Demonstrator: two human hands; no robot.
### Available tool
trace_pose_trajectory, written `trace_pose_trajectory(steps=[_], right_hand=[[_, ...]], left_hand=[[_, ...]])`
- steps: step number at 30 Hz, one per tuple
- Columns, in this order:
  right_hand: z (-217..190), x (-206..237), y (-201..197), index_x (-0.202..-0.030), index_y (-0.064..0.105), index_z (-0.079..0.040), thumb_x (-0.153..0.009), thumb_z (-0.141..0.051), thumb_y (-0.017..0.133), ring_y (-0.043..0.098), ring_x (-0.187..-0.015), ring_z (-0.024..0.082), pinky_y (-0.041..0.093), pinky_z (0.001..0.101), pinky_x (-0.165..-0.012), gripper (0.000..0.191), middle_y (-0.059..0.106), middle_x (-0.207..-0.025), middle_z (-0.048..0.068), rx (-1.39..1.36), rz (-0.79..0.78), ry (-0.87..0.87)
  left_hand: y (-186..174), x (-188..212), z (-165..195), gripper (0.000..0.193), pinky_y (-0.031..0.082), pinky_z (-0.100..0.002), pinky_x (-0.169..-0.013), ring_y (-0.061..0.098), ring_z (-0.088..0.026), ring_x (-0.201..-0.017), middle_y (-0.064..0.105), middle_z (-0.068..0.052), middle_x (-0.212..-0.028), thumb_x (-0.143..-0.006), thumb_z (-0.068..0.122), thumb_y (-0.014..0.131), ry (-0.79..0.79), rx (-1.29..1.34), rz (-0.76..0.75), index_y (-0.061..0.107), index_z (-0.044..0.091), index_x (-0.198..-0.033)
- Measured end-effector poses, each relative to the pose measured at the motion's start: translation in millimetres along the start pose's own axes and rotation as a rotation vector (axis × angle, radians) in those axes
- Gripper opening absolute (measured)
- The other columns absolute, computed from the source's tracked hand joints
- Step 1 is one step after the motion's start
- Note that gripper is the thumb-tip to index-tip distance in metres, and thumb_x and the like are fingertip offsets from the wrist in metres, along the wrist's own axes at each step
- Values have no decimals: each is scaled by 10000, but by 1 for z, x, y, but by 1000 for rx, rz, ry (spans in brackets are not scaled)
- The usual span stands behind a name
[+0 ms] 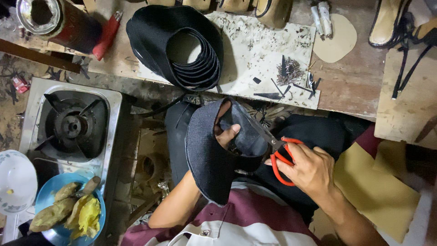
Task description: The person sits on the floor of a shoe workshop and trims the edges of a black foam shoe upper with red-handled scissors, rotating the piece while cutting. They then set the trimmed piece on the workbench and handle small cut pieces near a pink container.
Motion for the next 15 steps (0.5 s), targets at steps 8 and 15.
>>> trace_pose_trajectory(steps=[8,15], right_hand=[[-1,-3,2,-947,716,-45,-676,-398,883,693,-653,292,523,386,-591,475,749,-904,124,-41,-32,-3],[-2,-5,-2,-889,704,-62,-685,-423,871,667,-605,280,509,375,-568,447,751,-896,100,-20,-17,-1]], left_hand=[[8,2,-3,625,505,-384,-1086,605,-259,-1278,602,-183,-1401,-929,53,680,87,-62,-45,454,-16,-1508],[7,9,-4,655,440,-373,-1128,568,-253,-1326,585,-168,-1427,-908,28,668,101,-197,-62,451,5,-1526]])
Point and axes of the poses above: each hand's wrist, its own x-axis away from the middle knuckle, its own y-axis out of the palm, z = x × y, the point moved 4 cm from there along -x, towards the middle knuckle
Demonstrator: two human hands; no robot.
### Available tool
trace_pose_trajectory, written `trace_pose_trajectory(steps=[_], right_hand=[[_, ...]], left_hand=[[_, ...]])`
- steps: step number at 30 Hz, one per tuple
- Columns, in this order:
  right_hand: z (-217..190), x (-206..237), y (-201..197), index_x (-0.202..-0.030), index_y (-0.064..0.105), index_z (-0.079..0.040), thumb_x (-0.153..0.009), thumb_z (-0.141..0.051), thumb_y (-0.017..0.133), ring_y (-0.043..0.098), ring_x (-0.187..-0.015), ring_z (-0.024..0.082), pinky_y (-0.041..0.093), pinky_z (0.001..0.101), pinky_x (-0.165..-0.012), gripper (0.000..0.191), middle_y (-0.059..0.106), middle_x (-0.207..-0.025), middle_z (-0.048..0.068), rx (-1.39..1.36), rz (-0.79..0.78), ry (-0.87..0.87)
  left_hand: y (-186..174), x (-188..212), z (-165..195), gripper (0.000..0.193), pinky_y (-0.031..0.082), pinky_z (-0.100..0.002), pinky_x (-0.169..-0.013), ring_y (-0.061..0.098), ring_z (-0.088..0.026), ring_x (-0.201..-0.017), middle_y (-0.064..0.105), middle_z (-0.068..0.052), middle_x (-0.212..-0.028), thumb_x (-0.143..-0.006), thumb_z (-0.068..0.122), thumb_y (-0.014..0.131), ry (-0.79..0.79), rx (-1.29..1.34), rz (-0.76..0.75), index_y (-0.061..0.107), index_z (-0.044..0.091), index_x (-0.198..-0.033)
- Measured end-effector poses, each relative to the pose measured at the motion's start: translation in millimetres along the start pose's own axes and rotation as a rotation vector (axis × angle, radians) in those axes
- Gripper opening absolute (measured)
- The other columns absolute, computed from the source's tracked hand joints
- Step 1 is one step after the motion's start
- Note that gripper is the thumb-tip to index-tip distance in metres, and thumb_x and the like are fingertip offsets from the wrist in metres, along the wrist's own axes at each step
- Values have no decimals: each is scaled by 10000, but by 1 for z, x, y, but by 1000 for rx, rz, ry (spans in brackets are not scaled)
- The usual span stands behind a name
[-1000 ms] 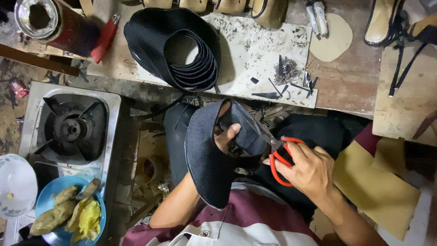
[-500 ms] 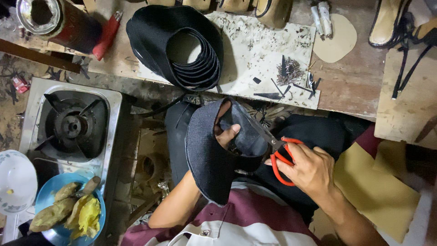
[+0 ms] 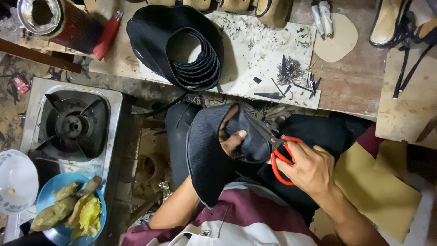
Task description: The person sits on the floor of a shoe workshop and trims the edges of a black foam shoe upper with red-handled scissors, rotating the piece while cutting. They then set the trimmed piece on the workbench and handle small cut pieces near a pink container.
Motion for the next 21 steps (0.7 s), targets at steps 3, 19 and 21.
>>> trace_pose_trajectory(steps=[3,19,21], right_hand=[[-3,-3,-2,-889,712,-54,-663,-452,886,653,-578,286,496,391,-552,490,730,-829,97,32,-9,-19],[23,25,26,-1006,672,-42,-791,-271,847,685,-630,153,536,290,-577,359,748,-838,49,-473,58,244],[34,34,44,-1079,694,-23,-823,-242,821,645,-579,94,510,257,-522,360,718,-784,23,-747,3,497]], left_hand=[[7,0,-9,675,418,-359,-1165,552,-242,-1342,564,-175,-1438,-927,20,675,48,188,-49,416,-7,-1550],[-2,-8,-31,730,431,-346,-1152,556,-226,-1332,561,-155,-1451,-915,6,696,197,238,-43,391,-6,-1578],[-5,-12,-41,693,485,-360,-1096,603,-226,-1255,603,-154,-1386,-924,-16,698,191,290,-28,405,1,-1552]])
Point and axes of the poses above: each hand's wrist, its own x-axis away from the middle knuckle, its own y-axis out of the palm, z = x × y, the point moved 4 cm from there along -x, towards the middle knuckle
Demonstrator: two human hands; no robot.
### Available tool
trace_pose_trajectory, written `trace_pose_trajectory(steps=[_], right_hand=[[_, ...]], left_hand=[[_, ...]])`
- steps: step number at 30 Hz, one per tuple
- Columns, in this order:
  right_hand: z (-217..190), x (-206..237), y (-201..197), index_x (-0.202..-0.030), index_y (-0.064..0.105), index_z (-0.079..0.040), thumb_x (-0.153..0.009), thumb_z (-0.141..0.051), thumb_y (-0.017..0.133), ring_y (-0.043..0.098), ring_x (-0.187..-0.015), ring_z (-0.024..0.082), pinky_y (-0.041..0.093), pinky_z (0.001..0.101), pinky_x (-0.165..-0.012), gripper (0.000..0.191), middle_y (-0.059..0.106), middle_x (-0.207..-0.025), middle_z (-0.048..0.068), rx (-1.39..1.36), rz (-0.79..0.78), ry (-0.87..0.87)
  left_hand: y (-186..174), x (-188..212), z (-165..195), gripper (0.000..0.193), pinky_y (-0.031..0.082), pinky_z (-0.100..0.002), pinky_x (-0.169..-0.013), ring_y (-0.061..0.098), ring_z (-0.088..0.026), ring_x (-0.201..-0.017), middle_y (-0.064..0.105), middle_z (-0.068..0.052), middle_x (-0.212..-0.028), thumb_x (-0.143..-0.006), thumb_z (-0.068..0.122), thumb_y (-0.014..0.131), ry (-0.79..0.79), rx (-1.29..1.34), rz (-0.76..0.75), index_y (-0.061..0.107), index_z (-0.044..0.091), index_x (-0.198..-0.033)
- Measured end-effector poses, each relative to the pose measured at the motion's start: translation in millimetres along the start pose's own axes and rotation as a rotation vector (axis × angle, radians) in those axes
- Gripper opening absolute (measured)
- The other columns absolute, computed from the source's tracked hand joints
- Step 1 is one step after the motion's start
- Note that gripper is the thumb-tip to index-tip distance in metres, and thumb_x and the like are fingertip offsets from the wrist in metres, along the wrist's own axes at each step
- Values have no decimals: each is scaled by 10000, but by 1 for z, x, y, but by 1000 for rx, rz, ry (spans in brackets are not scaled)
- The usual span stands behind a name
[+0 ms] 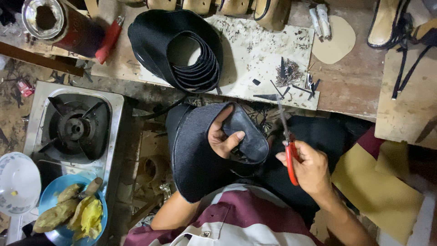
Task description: The person sits on the floor of a shoe workshop and trims the edges of a black foam shoe upper with red-handled scissors, rotating the piece while cutting. They then set the trimmed piece on the workbench and handle small cut pieces near a pink container.
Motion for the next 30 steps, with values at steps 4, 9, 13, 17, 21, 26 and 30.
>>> trace_pose_trajectory(steps=[4,9,13,17,21,26,30], right_hand=[[25,7,12,-1142,682,1,-892,-189,727,581,-509,92,475,244,-457,318,655,-752,36,-366,-57,213],[37,13,19,-1142,664,56,-972,-171,655,558,-488,108,452,240,-460,284,639,-763,72,-626,-34,238],[29,11,14,-1116,652,57,-1077,-216,652,596,-504,139,482,255,-498,276,655,-708,89,-915,-98,105],[24,7,10,-1137,636,8,-816,-80,698,543,-435,141,455,306,-431,339,617,-759,61,-645,62,422],[-7,-1,3,-1066,614,45,-766,-26,747,567,-473,131,487,308,-461,336,626,-758,64,-619,-12,260],[-39,4,-6,-963,663,37,-790,-37,779,587,-512,111,456,274,-514,221,607,-651,53,-390,-92,40],[-43,2,9,-942,659,-5,-729,-76,818,614,-498,76,501,247,-460,276,664,-695,22,-278,-128,89]], left_hand=[[5,6,-6,599,528,-343,-1024,654,-213,-1145,677,-123,-1255,-916,-13,687,-126,92,58,476,18,-1476],[16,-2,35,305,566,-335,-987,699,-212,-1087,748,-108,-1204,-945,53,711,-102,-363,-18,719,46,-1250],[45,-8,85,315,527,-412,-1081,649,-278,-1240,703,-99,-1259,-828,124,814,544,-663,-462,721,124,-1129],[65,0,88,157,469,-535,-1154,613,-341,-1291,677,-105,-1288,-829,122,779,661,-798,-604,718,79,-967],[53,10,81,182,436,-530,-1193,546,-382,-1373,599,-168,-1392,-867,19,687,685,-891,-419,530,92,-811],[17,8,54,412,500,-438,-1090,606,-277,-1231,593,-209,-1374,-999,16,630,-33,18,-119,483,162,-1354],[20,15,47,779,523,-396,-1022,646,-260,-1178,632,-211,-1308,-932,-44,596,-311,289,-159,261,201,-1591]])
Point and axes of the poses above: each hand's wrist, its own x-axis away from the middle knuckle, its own y-axis out of the palm, z = x × y, the point moved 4 cm from there along -x, towards the middle knuckle
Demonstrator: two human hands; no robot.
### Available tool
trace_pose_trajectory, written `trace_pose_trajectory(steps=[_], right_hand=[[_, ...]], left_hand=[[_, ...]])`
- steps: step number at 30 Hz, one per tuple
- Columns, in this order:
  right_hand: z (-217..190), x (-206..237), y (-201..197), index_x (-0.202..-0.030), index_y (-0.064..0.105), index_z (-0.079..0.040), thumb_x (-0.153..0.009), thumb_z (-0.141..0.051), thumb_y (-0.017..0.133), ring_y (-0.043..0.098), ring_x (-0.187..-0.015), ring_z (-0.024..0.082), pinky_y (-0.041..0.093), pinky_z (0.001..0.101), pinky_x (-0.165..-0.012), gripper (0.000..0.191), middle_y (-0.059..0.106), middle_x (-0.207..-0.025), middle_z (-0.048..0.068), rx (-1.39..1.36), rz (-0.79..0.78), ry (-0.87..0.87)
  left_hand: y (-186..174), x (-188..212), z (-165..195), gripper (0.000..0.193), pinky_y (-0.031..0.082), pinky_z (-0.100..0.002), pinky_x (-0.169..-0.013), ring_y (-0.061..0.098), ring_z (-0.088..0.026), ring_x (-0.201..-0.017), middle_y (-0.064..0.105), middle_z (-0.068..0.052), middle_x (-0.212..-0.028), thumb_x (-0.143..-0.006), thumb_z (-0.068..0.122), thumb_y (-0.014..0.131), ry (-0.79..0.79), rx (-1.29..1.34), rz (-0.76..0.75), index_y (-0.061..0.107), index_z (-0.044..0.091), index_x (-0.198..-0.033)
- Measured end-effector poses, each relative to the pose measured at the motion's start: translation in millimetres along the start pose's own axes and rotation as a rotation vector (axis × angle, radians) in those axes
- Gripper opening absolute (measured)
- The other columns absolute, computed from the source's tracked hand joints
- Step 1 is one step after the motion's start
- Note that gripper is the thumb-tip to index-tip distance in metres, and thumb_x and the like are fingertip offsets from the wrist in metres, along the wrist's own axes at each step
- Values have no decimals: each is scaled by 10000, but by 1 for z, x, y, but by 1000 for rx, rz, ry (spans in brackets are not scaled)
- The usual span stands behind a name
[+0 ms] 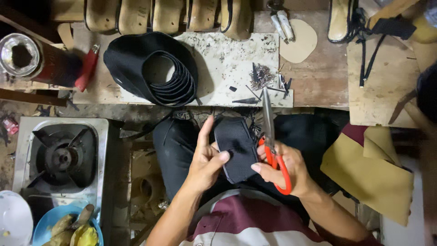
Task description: The person sits on the floor of a shoe workshop and trims the edges of a black foam shoe upper with red-handled scissors, rotating the piece while cutting. They then set the trimmed piece on the workbench and handle small cut pieces near a pink container.
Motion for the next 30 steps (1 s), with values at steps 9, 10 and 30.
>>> trace_pose_trajectory(steps=[9,10,30], right_hand=[[27,6,-5,-1108,661,19,-809,-122,818,588,-607,54,489,220,-510,366,657,-783,-1,49,131,-57],[32,11,-11,-1130,664,16,-820,-157,808,576,-587,58,487,223,-504,383,639,-753,-2,72,90,-63],[108,71,11,-1157,627,96,-824,-836,569,560,-513,202,449,297,-451,991,588,-716,123,-899,-627,274]], left_hand=[[-23,-13,-23,391,439,-218,-675,542,-51,-757,612,12,-922,-989,-65,631,6,18,178,604,22,-1369],[-28,-14,-24,335,369,-176,-561,459,-5,-627,553,59,-806,-1024,-61,657,79,-9,175,665,11,-1352],[-30,-5,-60,191,576,-314,-707,713,-184,-781,716,-64,-930,-952,-93,651,28,342,171,679,82,-1022]])
Point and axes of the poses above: each hand's wrist, its own x-axis away from the middle knuckle, its own y-axis out of the palm, z = x × y, the point moved 4 cm from there along -x, towards the middle knuckle
